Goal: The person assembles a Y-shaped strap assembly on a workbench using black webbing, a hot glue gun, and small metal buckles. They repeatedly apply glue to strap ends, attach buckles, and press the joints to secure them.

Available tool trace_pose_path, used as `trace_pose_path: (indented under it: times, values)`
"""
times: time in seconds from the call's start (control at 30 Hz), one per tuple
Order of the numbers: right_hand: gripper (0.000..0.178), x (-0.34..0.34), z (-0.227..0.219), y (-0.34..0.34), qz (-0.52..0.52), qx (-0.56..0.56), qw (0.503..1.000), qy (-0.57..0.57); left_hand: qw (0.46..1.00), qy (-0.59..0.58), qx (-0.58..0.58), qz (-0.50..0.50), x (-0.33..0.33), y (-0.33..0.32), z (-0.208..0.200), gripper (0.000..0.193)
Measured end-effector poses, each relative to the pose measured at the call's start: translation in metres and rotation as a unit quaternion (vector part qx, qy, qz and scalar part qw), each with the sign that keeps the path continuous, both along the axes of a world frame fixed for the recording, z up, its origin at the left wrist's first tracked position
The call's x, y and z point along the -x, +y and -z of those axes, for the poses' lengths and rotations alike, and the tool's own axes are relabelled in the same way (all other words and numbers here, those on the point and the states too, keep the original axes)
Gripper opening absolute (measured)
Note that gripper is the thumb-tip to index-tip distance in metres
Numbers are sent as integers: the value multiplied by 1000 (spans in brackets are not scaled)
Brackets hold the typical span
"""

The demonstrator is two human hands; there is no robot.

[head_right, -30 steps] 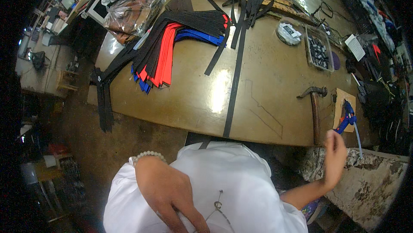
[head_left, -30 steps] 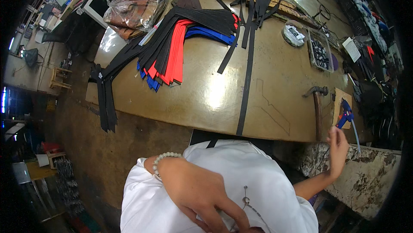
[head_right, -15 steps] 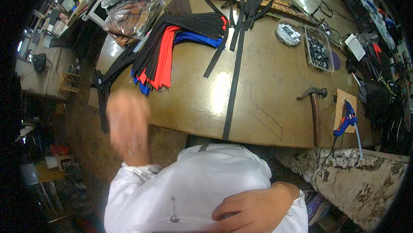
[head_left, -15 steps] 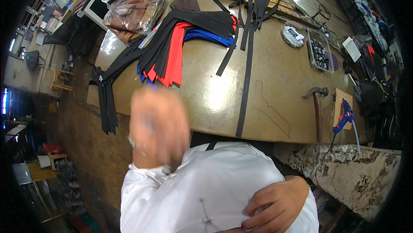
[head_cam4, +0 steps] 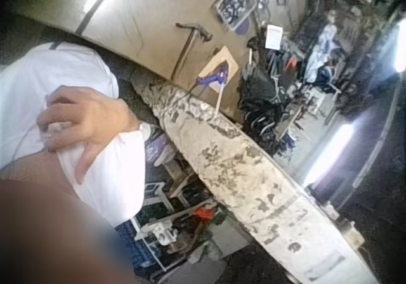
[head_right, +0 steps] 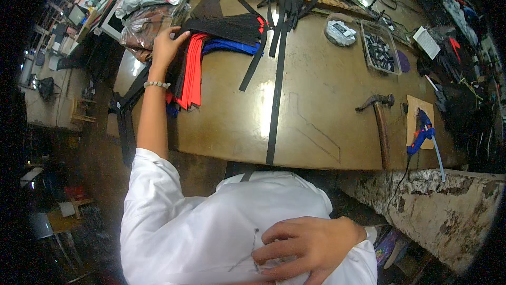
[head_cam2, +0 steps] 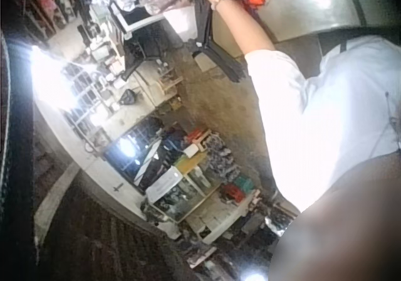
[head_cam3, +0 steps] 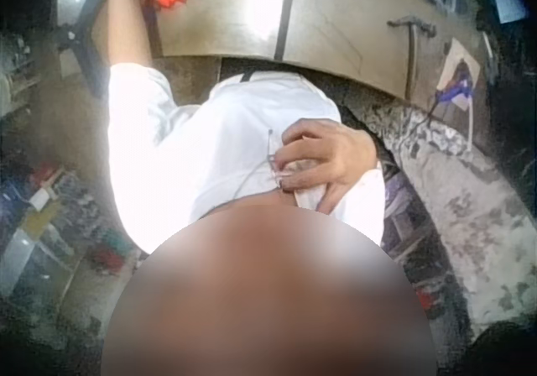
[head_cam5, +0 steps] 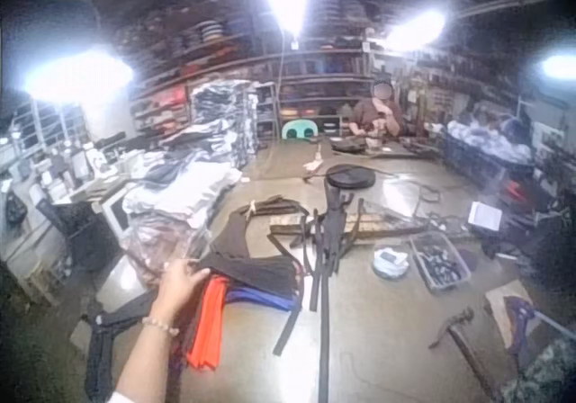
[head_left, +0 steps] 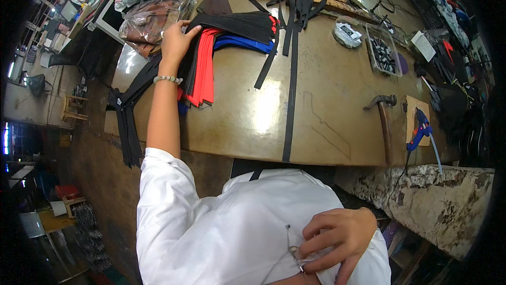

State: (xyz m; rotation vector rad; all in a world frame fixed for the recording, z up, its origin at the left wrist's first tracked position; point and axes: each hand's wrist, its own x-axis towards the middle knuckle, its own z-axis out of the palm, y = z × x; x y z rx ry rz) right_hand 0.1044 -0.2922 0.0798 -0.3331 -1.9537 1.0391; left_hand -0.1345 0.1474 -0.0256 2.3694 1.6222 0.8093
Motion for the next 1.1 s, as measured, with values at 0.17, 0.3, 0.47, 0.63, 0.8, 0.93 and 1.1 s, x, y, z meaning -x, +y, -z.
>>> trace_pose_path:
  times: [0.17,0.3,0.47,0.63,0.8,0.93,1.1]
  values:
    - [75,-8,5,-1,-98,20,994,51,988,-71,-132,23,-17,-41,-46,49]
    - [69,-4,11,-6,-10,48,999,20,937,-208,-256,114,-33,-105,-102,37]
    - [73,-15,13,2,-129,36,986,101,914,-281,-148,254,-38,-217,-124,39]
    - [47,-19,23,35,602,-12,792,-99,907,-202,-32,368,-68,-254,-85,42]
    - [42,-18,79,100,452,366,813,31,961,-152,-59,225,-71,-254,-28,43]
    - [33,-33,117,127,512,221,822,-116,931,-125,-5,343,-46,-289,7,33]
    - [31,-29,128,128,512,219,808,-192,919,-62,-2,388,-41,-313,42,24]
